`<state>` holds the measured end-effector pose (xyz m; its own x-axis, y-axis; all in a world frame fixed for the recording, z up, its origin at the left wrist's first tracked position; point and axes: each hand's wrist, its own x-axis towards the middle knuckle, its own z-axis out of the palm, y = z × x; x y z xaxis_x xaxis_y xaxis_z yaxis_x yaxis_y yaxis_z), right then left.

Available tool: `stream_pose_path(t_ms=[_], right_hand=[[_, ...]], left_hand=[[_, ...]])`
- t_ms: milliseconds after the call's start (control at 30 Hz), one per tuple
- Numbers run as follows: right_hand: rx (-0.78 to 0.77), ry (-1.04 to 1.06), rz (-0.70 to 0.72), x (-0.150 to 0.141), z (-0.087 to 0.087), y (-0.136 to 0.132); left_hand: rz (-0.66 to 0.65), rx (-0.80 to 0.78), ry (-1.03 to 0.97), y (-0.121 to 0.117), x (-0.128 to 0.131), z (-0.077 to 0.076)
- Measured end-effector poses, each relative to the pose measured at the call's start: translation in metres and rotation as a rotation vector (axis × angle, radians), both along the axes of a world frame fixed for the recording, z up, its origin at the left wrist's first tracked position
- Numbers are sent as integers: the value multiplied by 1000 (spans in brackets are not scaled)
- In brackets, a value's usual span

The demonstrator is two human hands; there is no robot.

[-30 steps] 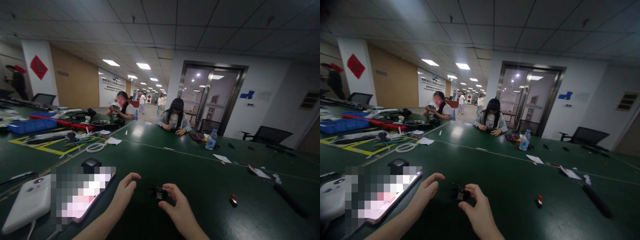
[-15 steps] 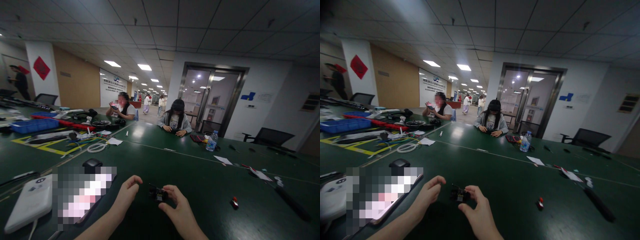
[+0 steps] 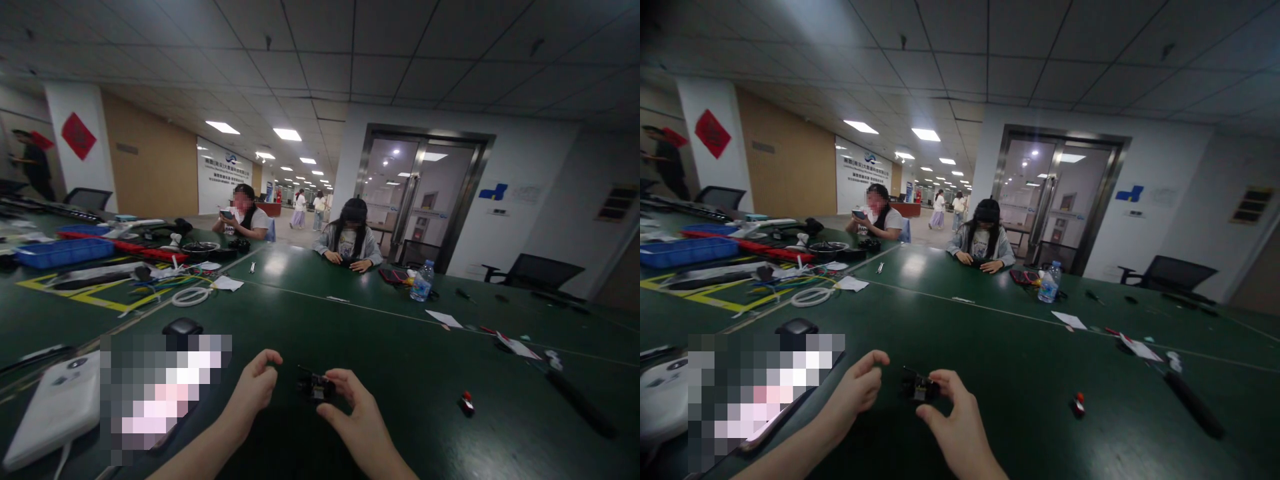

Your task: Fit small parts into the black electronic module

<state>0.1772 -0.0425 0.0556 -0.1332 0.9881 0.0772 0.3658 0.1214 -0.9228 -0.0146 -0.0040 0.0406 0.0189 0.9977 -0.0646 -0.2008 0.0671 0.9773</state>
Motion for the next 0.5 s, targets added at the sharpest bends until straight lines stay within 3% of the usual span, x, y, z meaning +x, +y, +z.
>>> stream_pose_path(t_ms=[500], right_hand=[[9,1,-8,0,-1,1]], left_hand=[[15,42,57,-3,1,0]])
